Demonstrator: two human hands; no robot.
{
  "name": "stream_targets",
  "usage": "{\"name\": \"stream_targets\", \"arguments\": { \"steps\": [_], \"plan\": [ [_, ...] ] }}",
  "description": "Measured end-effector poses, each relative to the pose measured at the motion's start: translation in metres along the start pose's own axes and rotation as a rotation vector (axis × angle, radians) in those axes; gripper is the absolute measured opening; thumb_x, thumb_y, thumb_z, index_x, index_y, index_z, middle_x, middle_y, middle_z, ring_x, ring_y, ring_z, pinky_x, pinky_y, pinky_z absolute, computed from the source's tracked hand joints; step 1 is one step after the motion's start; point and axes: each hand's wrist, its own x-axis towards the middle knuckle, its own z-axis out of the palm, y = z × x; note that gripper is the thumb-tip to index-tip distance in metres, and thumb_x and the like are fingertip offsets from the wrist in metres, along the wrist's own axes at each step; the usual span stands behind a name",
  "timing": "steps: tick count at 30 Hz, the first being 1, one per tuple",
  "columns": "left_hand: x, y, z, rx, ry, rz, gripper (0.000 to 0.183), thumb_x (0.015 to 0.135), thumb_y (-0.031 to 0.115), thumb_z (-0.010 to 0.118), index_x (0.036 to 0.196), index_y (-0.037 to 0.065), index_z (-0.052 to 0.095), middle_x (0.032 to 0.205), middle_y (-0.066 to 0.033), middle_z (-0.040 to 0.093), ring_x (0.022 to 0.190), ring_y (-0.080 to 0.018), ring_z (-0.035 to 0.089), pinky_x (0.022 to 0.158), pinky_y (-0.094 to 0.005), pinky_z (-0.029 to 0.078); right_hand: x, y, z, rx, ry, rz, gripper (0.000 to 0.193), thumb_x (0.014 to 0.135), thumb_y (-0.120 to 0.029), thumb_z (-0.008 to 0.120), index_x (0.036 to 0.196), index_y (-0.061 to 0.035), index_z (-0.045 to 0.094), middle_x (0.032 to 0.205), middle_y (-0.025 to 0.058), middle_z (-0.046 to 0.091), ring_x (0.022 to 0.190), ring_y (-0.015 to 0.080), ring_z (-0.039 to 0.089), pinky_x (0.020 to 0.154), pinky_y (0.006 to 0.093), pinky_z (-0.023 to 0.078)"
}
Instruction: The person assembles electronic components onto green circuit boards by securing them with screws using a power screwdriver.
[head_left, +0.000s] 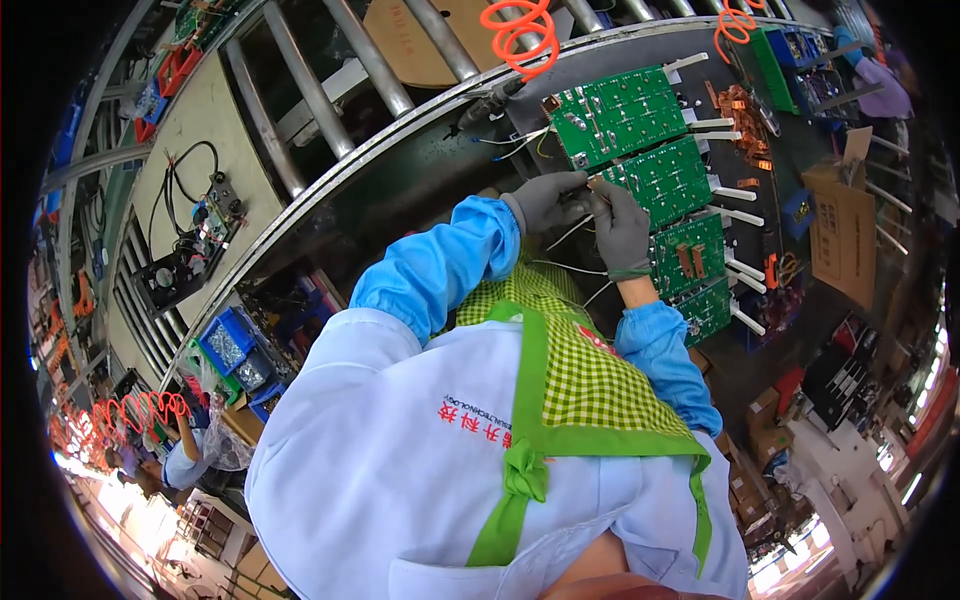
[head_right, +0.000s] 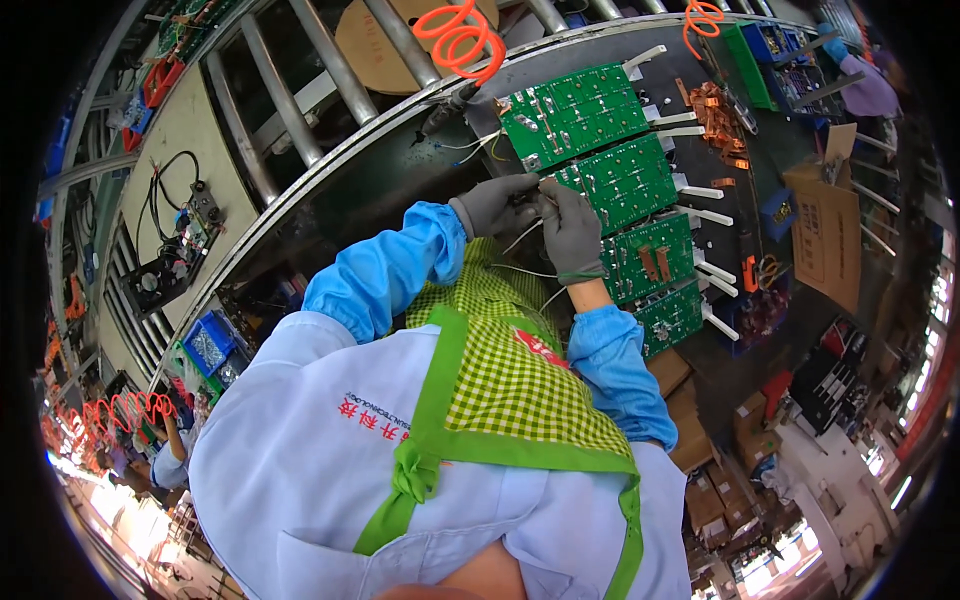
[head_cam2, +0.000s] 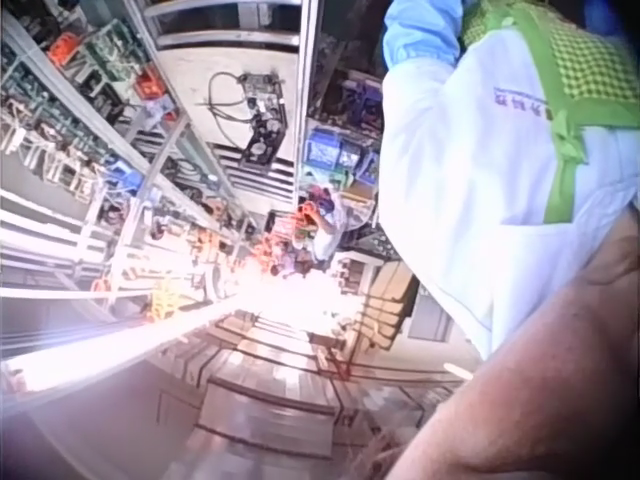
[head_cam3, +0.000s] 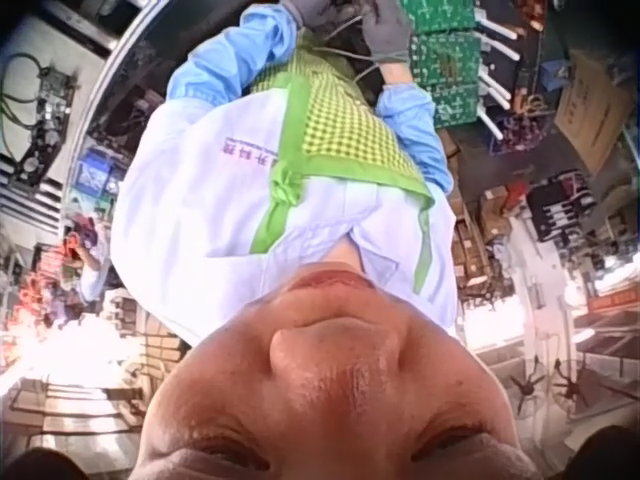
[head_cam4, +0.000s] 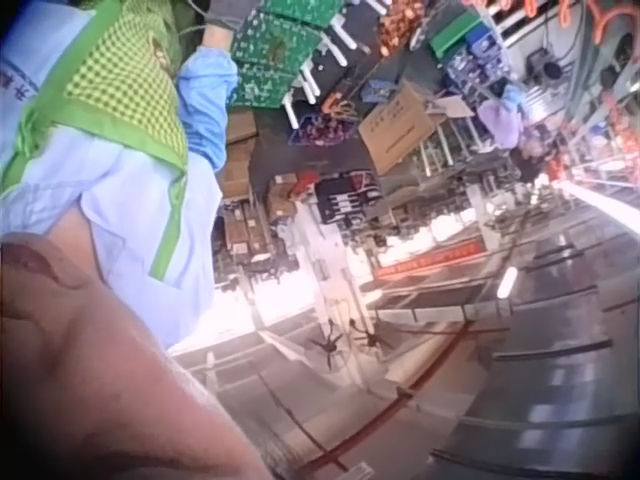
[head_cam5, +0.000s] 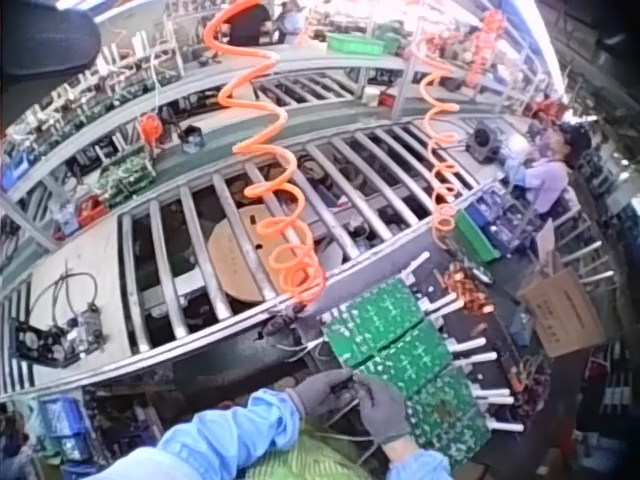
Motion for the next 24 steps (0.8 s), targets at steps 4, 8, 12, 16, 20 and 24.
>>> {"name": "stream_targets", "arguments": {
  "steps": [4,8,12,16,20,24],
  "plan": [
    [-0.012,0.018,0.007,0.345,-0.043,0.029,0.025,0.094,0.027,0.044,0.101,0.006,0.056,0.084,-0.0024,0.06,0.068,-0.008,0.056,0.061,-0.0194,0.049,0.003,-0.007,0.006,-0.039,0.001,0.036,0.015,0.087,-0.017,0.055,0.099,-0.0074,0.06,0.089,0.0122,0.064,0.077,0.029,0.062,0.066,0.0364,0.048],
    [-0.005,0.021,0.009,0.34,-0.06,-0.072,0.026,0.095,0.027,0.041,0.1,0.005,0.055,0.081,-0.0017,0.058,0.067,-0.0074,0.055,0.06,-0.019,0.049,0.006,-0.008,0.008,-0.1,-0.003,0.164,0.014,0.087,-0.016,0.056,0.097,-0.0077,0.059,0.088,0.0122,0.064,0.076,0.0285,0.063,0.065,0.0358,0.049],
    [-0.004,0.02,0.013,0.294,0.013,-0.103,0.026,0.094,0.028,0.042,0.096,0.006,0.055,0.078,-0.0021,0.058,0.068,-0.0076,0.057,0.059,-0.0192,0.049,0.01,-0.007,-0.002,-0.104,-0.085,0.141,0.015,0.085,-0.021,0.056,0.095,-0.0098,0.059,0.086,0.011,0.063,0.077,0.0307,0.061,0.065,0.0392,0.048],
    [0.009,0.021,0.005,0.268,-0.001,-0.138,0.019,0.092,0.022,0.047,0.097,0.006,0.056,0.08,-0.0023,0.058,0.072,-0.0087,0.059,0.062,-0.0222,0.051,0.012,-0.014,0.014,-0.309,0.01,0.143,0.02,0.084,-0.023,0.056,0.09,-0.0049,0.058,0.084,0.0143,0.059,0.076,0.0323,0.058,0.066,0.0416,0.046],
    [0.005,0.026,-0.005,0.955,-0.21,0.234,0.027,0.082,0.008,0.058,0.108,0.003,0.054,0.089,-0.0069,0.06,0.083,-0.0146,0.061,0.07,-0.0272,0.051,0.018,-0.026,0.009,-0.38,0.016,0.168,0.019,0.083,-0.023,0.056,0.09,-0.0058,0.058,0.084,0.0138,0.056,0.079,0.0322,0.056,0.065,0.0424,0.045],
    [0.008,0.018,-0.011,1.391,-0.224,0.549,0.039,0.076,0.006,0.063,0.113,-0.001,0.052,0.094,-0.014,0.061,0.086,-0.0204,0.061,0.073,-0.0306,0.05,0.012,-0.022,-0.008,-0.297,-0.07,0.193,0.029,0.078,-0.027,0.061,0.099,-0.0071,0.059,0.092,0.0153,0.053,0.087,0.0325,0.055,0.069,0.0407,0.046]
  ]
}}
